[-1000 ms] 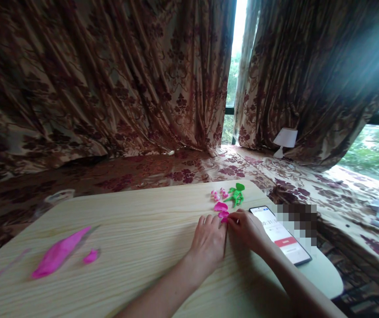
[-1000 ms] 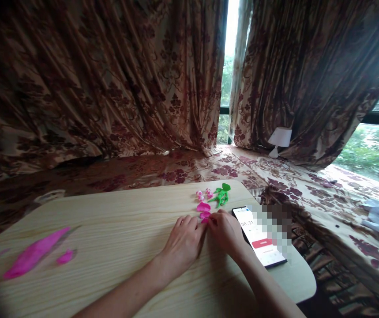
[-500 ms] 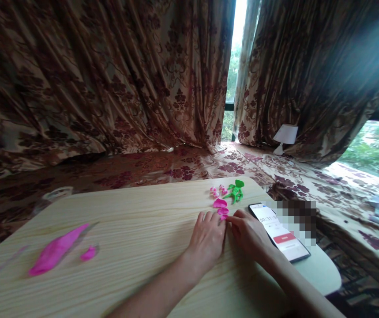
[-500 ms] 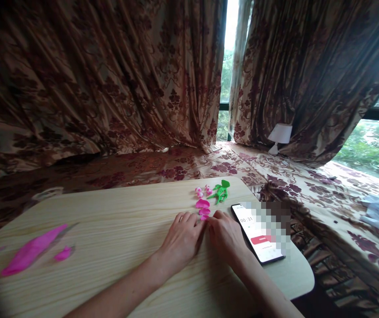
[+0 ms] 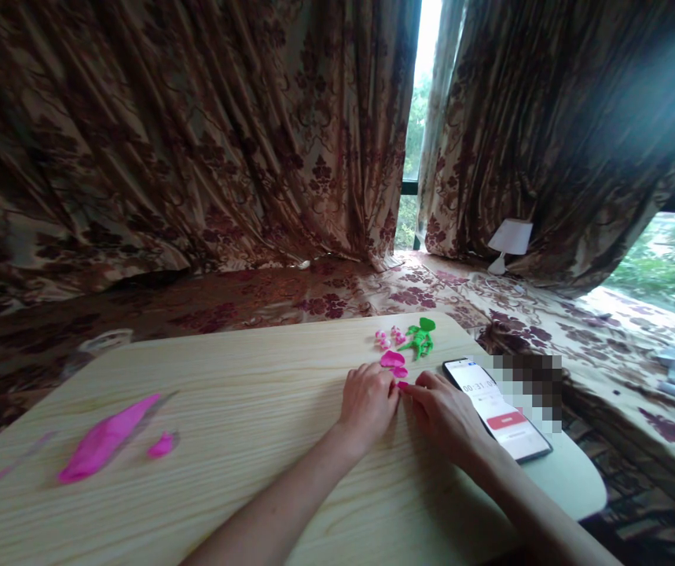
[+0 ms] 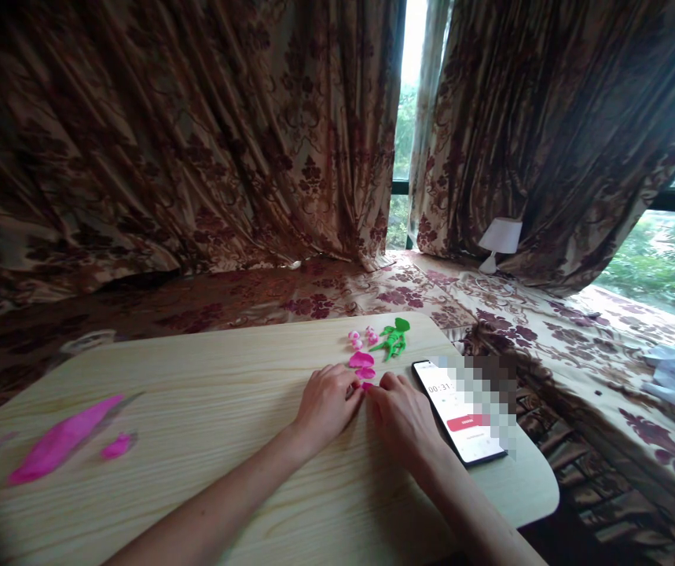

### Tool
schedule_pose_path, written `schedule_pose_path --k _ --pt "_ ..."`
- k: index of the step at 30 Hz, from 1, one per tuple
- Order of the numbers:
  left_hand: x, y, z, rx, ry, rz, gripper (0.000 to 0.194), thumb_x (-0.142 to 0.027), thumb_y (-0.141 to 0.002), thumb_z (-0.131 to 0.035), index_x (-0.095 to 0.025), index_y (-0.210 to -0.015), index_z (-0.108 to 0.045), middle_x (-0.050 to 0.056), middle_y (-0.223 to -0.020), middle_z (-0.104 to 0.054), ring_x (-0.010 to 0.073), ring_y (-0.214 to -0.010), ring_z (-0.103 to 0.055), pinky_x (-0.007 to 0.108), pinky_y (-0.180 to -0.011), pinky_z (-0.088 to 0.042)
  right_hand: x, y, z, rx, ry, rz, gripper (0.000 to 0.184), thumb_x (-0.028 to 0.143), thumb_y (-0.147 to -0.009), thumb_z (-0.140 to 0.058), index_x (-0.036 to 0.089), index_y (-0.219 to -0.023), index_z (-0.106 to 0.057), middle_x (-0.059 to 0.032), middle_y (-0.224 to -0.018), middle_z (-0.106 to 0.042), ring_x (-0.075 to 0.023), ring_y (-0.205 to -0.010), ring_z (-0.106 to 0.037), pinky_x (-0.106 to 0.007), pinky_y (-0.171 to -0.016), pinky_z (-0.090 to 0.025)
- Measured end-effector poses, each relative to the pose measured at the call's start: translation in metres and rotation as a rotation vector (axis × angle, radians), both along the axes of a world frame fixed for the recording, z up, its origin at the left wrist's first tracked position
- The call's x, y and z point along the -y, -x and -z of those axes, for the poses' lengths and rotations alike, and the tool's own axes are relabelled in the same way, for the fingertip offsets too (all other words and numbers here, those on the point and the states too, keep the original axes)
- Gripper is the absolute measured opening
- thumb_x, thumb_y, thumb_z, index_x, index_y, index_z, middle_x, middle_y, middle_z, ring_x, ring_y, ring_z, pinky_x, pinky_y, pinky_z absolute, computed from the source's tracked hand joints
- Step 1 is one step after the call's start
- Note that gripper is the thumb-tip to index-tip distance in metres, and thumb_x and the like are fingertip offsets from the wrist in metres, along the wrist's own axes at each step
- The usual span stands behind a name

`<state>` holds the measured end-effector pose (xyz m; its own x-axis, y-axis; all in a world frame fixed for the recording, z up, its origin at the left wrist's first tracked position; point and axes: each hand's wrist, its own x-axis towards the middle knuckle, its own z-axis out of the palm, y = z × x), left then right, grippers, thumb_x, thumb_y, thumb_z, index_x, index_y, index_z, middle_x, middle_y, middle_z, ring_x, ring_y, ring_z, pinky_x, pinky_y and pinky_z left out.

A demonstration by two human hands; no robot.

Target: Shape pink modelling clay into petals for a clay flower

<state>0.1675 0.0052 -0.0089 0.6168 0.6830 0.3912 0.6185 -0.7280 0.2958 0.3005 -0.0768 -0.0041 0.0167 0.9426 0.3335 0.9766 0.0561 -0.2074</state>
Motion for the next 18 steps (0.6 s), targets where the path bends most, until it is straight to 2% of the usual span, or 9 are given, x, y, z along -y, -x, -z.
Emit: schedule_pose_path --k 4,7,13,18 --pt "0.0 -0.002 0.0 0.01 -0.001 0.007 0.016 -0.025 -0.083 -0.049 -0.019 -0.077 -0.063 0.006 -0.086 -0.063 0.02 -0.086 -0.055 0.032 -0.076 -0.038 -0.003 -0.01 -0.001 -0.038 -0.035 0.059 0.025 0.017 -0.086 -0.045 0.024 -0.101 -0.063 -0.0034 -0.092 -0.061 -0.0151 -0.08 -0.058 -0.023 -0.067 -0.04" --pt "-0.001 -0.002 0.001 0.012 0.003 0.01 0.015 -0.025 -0.083 -0.05 -0.019 -0.078 -0.064 0.006 -0.087 -0.063 0.0203 -0.087 -0.055 0.032 -0.077 -0.038 -0.01 -0.014 -0.002 0.004 -0.013 0.066 0.021 0.025 -0.086 -0.05 0.024 -0.103 -0.062 -0.0036 -0.093 -0.061 -0.0159 -0.081 -0.058 -0.023 -0.066 -0.04" --pt "-0.003 -0.003 0.004 0.018 0.019 0.014 0.013 -0.024 -0.081 -0.051 -0.02 -0.079 -0.063 0.006 -0.086 -0.063 0.0203 -0.087 -0.055 0.032 -0.078 -0.037 -0.024 -0.012 -0.001 0.083 0.034 0.019 0.016 0.025 -0.087 -0.049 0.021 -0.081 -0.064 -0.0032 -0.084 -0.06 -0.0147 -0.074 -0.056 -0.023 -0.058 -0.033" --pt "-0.006 -0.004 0.005 0.028 0.026 0.022 0.01 -0.022 -0.079 -0.053 -0.02 -0.081 -0.062 0.005 -0.086 -0.063 0.0203 -0.087 -0.055 0.032 -0.078 -0.038 -0.031 -0.012 -0.001 0.107 0.039 -0.005 0.017 0.024 -0.087 -0.049 0.019 -0.078 -0.062 -0.0034 -0.082 -0.06 -0.0154 -0.076 -0.054 -0.023 -0.057 -0.031"
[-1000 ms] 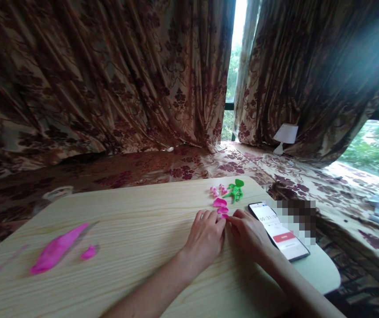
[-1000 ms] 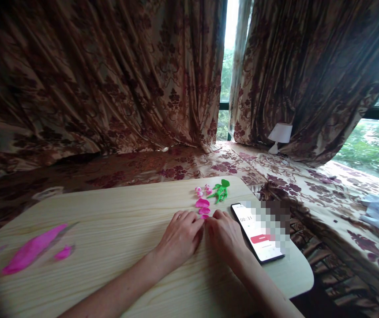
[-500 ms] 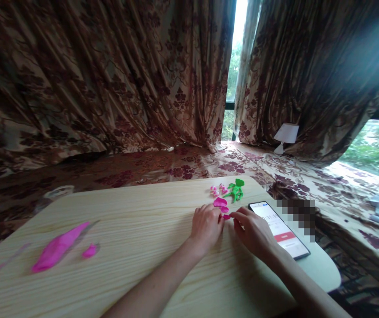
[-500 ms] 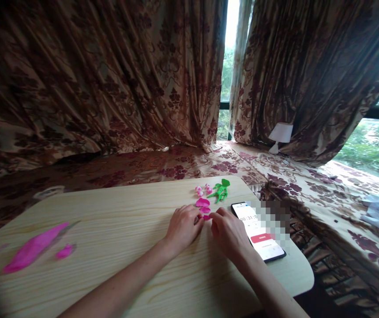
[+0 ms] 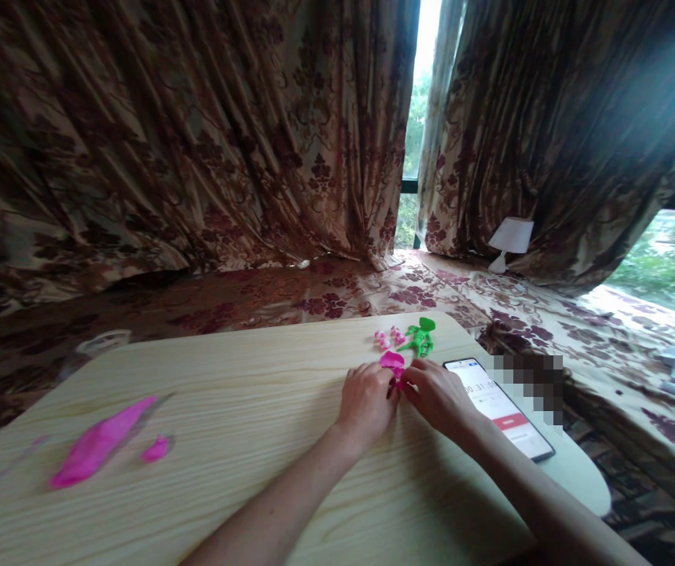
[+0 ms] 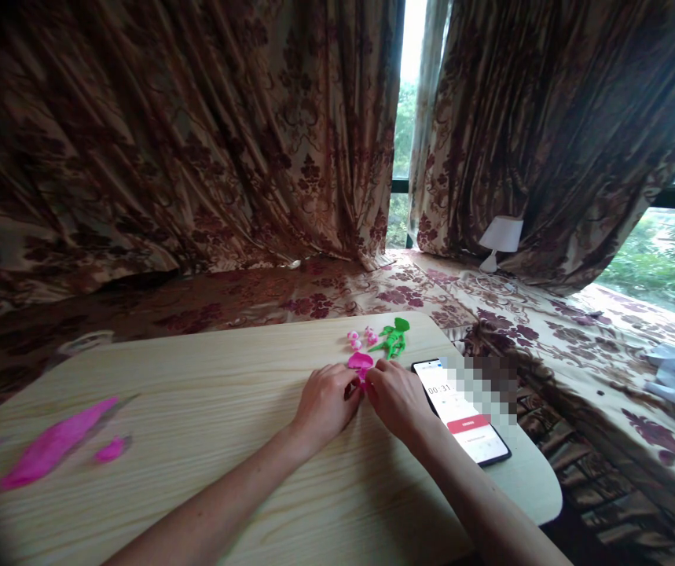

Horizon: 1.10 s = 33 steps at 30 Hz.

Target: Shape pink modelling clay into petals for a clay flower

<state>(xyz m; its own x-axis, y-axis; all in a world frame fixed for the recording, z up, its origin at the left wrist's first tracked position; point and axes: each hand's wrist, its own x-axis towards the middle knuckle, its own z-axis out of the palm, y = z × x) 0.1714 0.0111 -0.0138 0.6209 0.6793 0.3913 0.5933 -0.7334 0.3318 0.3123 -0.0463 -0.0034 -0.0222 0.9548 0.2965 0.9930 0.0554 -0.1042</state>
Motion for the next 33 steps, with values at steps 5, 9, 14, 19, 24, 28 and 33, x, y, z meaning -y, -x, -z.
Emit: schedule_pose_path --k 5,9,14,19,24,28,33 --pt "-0.001 0.0 0.001 0.011 -0.008 0.014 0.013 -0.021 -0.081 -0.05 -0.021 -0.08 -0.063 0.005 -0.086 -0.063 0.02 -0.088 -0.055 0.031 -0.078 -0.038 0.0 -0.002 -0.003 -0.002 0.005 -0.038 0.017 0.023 -0.088 -0.048 0.02 -0.079 -0.063 -0.003 -0.084 -0.06 -0.0154 -0.079 -0.054 -0.022 -0.059 -0.033" --pt "0.0 0.0 0.001 0.015 -0.013 0.015 0.011 -0.022 -0.08 -0.052 -0.021 -0.082 -0.063 0.005 -0.088 -0.063 0.0204 -0.088 -0.055 0.032 -0.078 -0.038 0.004 -0.002 -0.004 -0.027 0.0 -0.06 0.016 0.021 -0.087 -0.049 0.024 -0.094 -0.063 -0.0022 -0.088 -0.06 -0.0144 -0.081 -0.055 -0.021 -0.064 -0.036" --pt "-0.001 -0.001 0.004 0.02 -0.016 0.016 0.012 -0.023 -0.08 -0.052 -0.021 -0.083 -0.063 0.005 -0.087 -0.063 0.0205 -0.089 -0.054 0.032 -0.078 -0.037 0.005 -0.002 -0.001 -0.069 -0.014 -0.082 0.019 0.02 -0.088 -0.047 0.026 -0.095 -0.064 -0.0016 -0.089 -0.059 -0.0144 -0.082 -0.055 -0.022 -0.066 -0.036" --pt "-0.003 0.001 0.005 0.031 -0.015 0.012 0.009 -0.023 -0.078 -0.055 -0.021 -0.082 -0.063 0.004 -0.086 -0.063 0.0196 -0.086 -0.055 0.031 -0.076 -0.038 0.005 -0.001 0.002 -0.064 -0.009 -0.072 0.019 0.021 -0.087 -0.047 0.025 -0.091 -0.065 -0.0022 -0.087 -0.059 -0.0149 -0.08 -0.055 -0.022 -0.063 -0.035" --pt "-0.003 0.002 0.004 0.037 -0.032 0.013 0.009 -0.022 -0.08 -0.053 -0.022 -0.078 -0.063 0.003 -0.082 -0.063 0.0186 -0.082 -0.055 0.03 -0.074 -0.038 0.006 -0.005 0.0 -0.081 -0.036 -0.034 0.02 0.019 -0.085 -0.049 0.025 -0.099 -0.061 -0.0022 -0.09 -0.06 -0.0149 -0.081 -0.056 -0.021 -0.065 -0.037" --pt "-0.002 0.001 0.004 0.033 -0.038 0.015 0.011 -0.022 -0.081 -0.052 -0.022 -0.079 -0.063 0.003 -0.083 -0.063 0.0186 -0.084 -0.055 0.03 -0.076 -0.037 0.005 -0.011 0.002 -0.076 -0.025 0.013 0.019 0.022 -0.085 -0.051 0.024 -0.101 -0.06 -0.0026 -0.089 -0.061 -0.0142 -0.078 -0.057 -0.021 -0.063 -0.036" --pt "-0.001 0.001 0.003 0.021 -0.03 0.003 0.012 -0.021 -0.081 -0.051 -0.021 -0.078 -0.062 0.004 -0.084 -0.062 0.0188 -0.084 -0.054 0.031 -0.076 -0.037 0.003 -0.01 0.006 -0.051 -0.014 0.02 0.015 0.023 -0.086 -0.049 0.021 -0.077 -0.061 -0.0015 -0.081 -0.059 -0.0133 -0.073 -0.056 -0.021 -0.059 -0.033"
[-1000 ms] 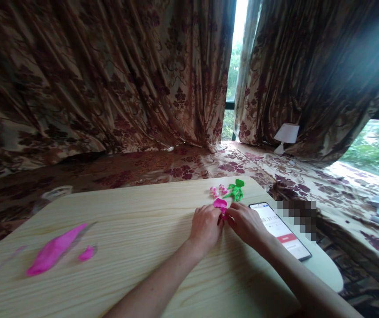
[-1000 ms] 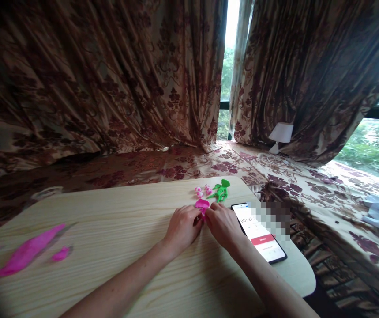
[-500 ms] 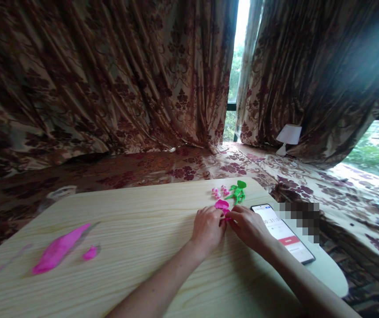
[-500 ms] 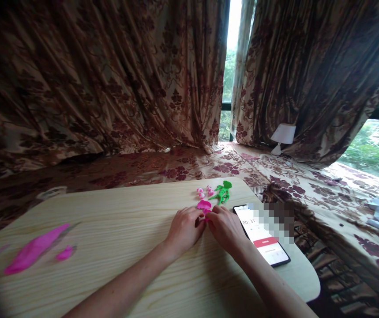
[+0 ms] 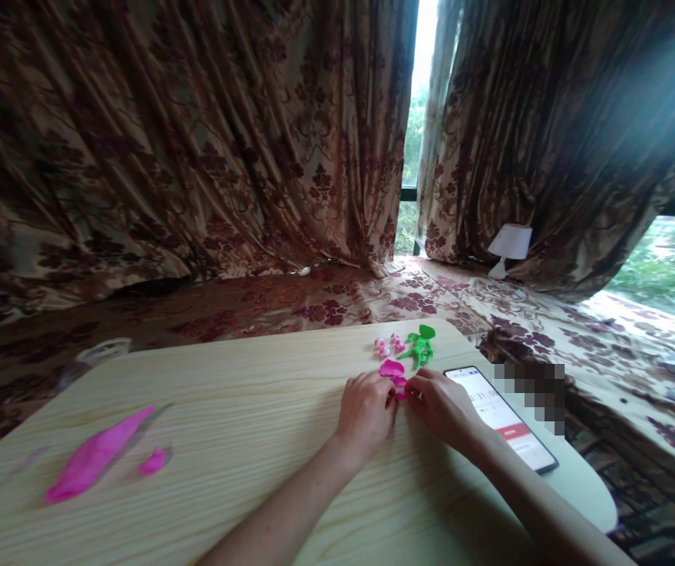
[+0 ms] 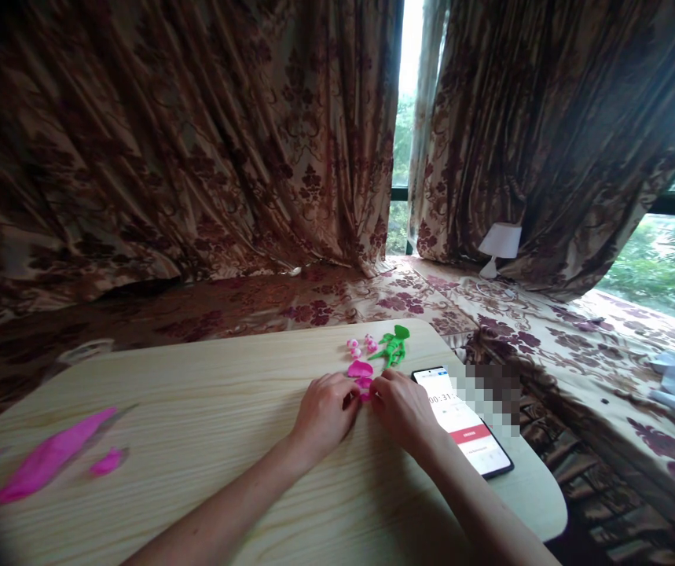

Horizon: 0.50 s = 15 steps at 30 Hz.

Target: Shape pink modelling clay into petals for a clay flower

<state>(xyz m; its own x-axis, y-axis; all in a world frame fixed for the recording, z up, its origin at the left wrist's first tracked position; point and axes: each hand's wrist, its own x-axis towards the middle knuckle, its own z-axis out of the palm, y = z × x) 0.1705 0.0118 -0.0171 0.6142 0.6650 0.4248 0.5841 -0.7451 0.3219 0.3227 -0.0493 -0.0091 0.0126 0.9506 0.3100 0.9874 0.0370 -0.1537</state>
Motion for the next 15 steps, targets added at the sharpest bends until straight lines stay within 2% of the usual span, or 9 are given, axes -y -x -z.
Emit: schedule_pose_path --k 10,15 --pt "0.0009 -0.0037 -0.0014 -0.025 0.002 -0.045 0.015 -0.024 -0.083 -0.049 -0.02 -0.077 -0.061 0.005 -0.084 -0.062 0.0203 -0.084 -0.054 0.032 -0.075 -0.036 -0.0032 0.0055 0.0001 0.032 -0.002 0.016 0.018 0.023 -0.087 -0.046 0.02 -0.074 -0.059 -0.0012 -0.08 -0.059 -0.013 -0.072 -0.055 -0.022 -0.058 -0.029" --pt "0.0052 -0.0021 -0.0045 -0.027 0.0 -0.025 0.017 -0.025 -0.084 -0.047 -0.021 -0.08 -0.063 0.006 -0.088 -0.062 0.0206 -0.088 -0.054 0.033 -0.077 -0.036 -0.002 0.0056 0.0008 0.031 0.001 0.026 0.021 0.023 -0.088 -0.046 0.02 -0.072 -0.059 -0.0017 -0.08 -0.059 -0.0131 -0.071 -0.055 -0.022 -0.058 -0.031"
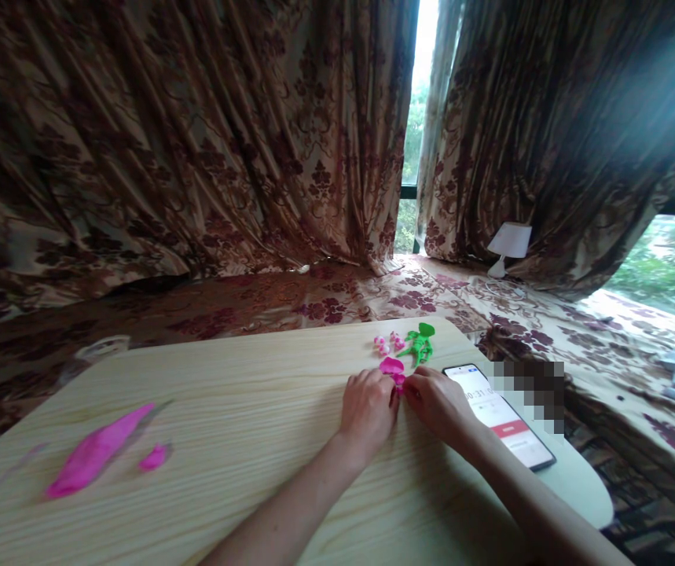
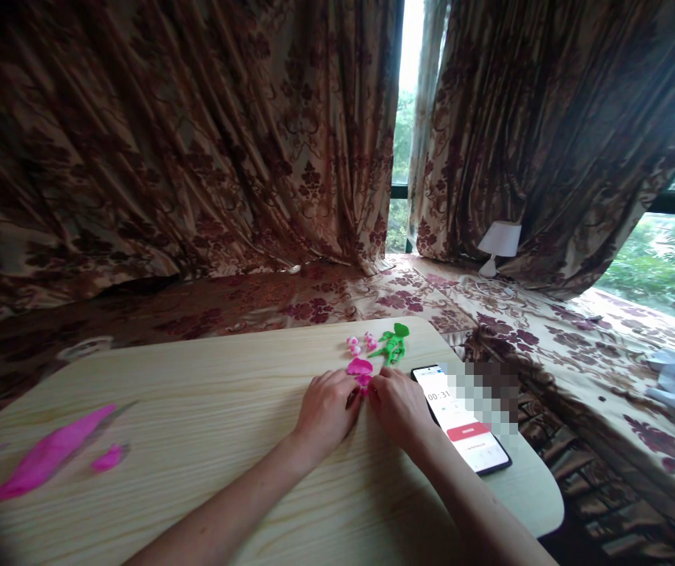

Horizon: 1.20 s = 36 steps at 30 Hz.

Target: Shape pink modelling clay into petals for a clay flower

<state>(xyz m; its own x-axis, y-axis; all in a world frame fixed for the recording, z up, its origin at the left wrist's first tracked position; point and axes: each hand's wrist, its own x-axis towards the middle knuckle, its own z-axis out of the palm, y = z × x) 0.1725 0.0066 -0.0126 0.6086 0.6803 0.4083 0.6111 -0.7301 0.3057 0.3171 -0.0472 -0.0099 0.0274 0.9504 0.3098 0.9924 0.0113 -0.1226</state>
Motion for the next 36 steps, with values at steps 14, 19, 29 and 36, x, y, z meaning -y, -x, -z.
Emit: schedule_pose_path --k 14,19,29,36 --pt "-0.002 0.002 0.004 0.028 -0.007 0.01 0.016 -0.023 -0.084 -0.049 -0.023 -0.084 -0.065 0.004 -0.086 -0.062 0.0192 -0.086 -0.054 0.031 -0.076 -0.037 0.007 0.001 -0.004 -0.033 0.013 0.037 0.018 0.02 -0.085 -0.047 0.023 -0.09 -0.064 -0.0036 -0.086 -0.061 -0.0161 -0.078 -0.057 -0.023 -0.061 -0.035" --pt "-0.001 0.002 0.004 0.031 -0.007 0.01 0.016 -0.023 -0.084 -0.049 -0.022 -0.08 -0.065 0.005 -0.085 -0.062 0.0195 -0.085 -0.054 0.032 -0.076 -0.037 0.011 0.006 -0.009 -0.067 0.003 -0.048 0.023 0.017 -0.086 -0.044 0.025 -0.096 -0.064 -0.0024 -0.09 -0.06 -0.0142 -0.081 -0.056 -0.021 -0.063 -0.036" --pt "0.001 0.002 0.0 0.021 0.018 -0.005 0.014 -0.023 -0.082 -0.051 -0.021 -0.079 -0.065 0.005 -0.086 -0.063 0.0196 -0.086 -0.055 0.031 -0.076 -0.038 0.01 0.006 -0.007 -0.078 0.011 -0.017 0.022 0.017 -0.086 -0.045 0.023 -0.097 -0.063 -0.0035 -0.089 -0.06 -0.0147 -0.081 -0.056 -0.022 -0.065 -0.037" --pt "0.0 0.002 -0.002 0.025 0.047 -0.024 0.017 -0.023 -0.083 -0.049 -0.02 -0.076 -0.064 0.005 -0.084 -0.063 0.019 -0.085 -0.056 0.03 -0.075 -0.038 0.015 0.001 -0.004 -0.076 0.018 0.019 0.02 0.02 -0.087 -0.046 0.022 -0.088 -0.066 -0.0037 -0.087 -0.06 -0.016 -0.083 -0.057 -0.022 -0.065 -0.037"
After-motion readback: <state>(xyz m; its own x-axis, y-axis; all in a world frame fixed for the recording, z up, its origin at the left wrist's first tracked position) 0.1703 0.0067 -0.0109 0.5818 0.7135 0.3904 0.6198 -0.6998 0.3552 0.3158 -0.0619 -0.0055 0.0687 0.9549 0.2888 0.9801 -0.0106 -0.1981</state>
